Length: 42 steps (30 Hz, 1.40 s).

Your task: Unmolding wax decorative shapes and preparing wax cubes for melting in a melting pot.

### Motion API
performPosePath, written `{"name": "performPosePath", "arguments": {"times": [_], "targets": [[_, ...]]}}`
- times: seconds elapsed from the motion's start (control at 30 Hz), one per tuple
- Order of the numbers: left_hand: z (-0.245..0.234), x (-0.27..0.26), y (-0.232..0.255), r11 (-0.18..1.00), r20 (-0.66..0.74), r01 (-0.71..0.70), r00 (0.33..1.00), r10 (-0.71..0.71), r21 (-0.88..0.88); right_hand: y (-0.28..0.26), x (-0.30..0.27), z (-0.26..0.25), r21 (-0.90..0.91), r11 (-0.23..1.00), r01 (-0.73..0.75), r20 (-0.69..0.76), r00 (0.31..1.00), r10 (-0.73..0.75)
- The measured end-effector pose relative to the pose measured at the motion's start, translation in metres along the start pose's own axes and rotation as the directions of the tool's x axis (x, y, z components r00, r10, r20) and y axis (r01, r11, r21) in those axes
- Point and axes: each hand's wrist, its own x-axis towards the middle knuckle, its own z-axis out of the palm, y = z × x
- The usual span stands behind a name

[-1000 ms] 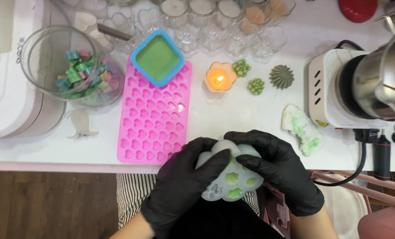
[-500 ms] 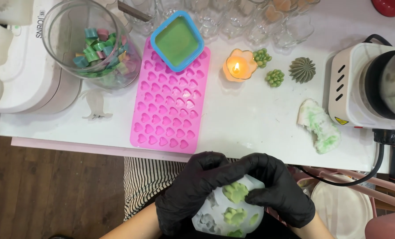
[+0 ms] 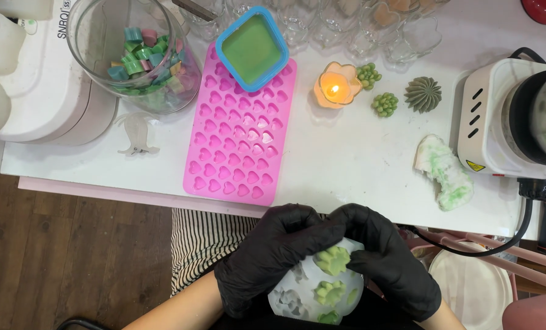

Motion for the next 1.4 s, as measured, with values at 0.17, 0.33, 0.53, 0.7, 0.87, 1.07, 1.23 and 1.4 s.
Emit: {"name": "performPosePath", "arguments": {"times": [0.17, 0.33, 0.53, 0.7, 0.87, 1.07, 1.23, 1.4], "targets": [[0.0, -0.005, 0.007, 0.999, -0.054, 0.019, 0.998, -0.021, -0.034, 0.001, 0.007, -0.005, -0.113, 0.993, -0.029, -0.018, 0.999, 0.028], [-0.002, -0.006, 0.01, 0.994, -0.084, -0.035, 0.996, 0.043, 0.101, 0.013, 0.015, -0.022, -0.141, 0.989, 0.043, 0.067, 0.997, -0.034], [-0.003, 0.0, 0.007, 0.999, -0.068, 0.033, 0.997, -0.033, -0.002, 0.007, 0.017, -0.02, -0.204, 0.979, 0.012, 0.032, 0.999, -0.006], [-0.005, 0.002, 0.0, 0.995, -0.152, 0.058, 0.987, -0.045, 0.083, -0.046, 0.001, 0.019, -0.437, 0.875, 0.208, 0.12, 0.978, -0.172], [-0.003, 0.009, 0.003, 0.895, -0.268, 0.103, 0.963, 0.019, 0.434, -0.065, -0.006, 0.043, -0.675, 0.317, 0.666, 0.439, 0.708, -0.553], [-0.003, 0.019, -0.001, 0.305, 0.305, -0.608, 0.695, 0.651, 0.733, -0.082, 0.003, 0.037, -0.72, 0.101, 0.687, 0.537, 0.644, -0.546], [0.006, 0.019, 0.022, 0.876, -0.344, -0.017, 0.916, 0.207, 0.482, -0.094, 0.052, -0.009, -0.51, 0.744, 0.432, -0.267, 0.743, -0.614], [0.0, 0.025, 0.018, 0.944, -0.453, -0.046, 0.869, 0.198, 0.325, -0.104, 0.081, -0.04, -0.763, 0.592, 0.26, -0.357, 0.595, -0.72]]}}
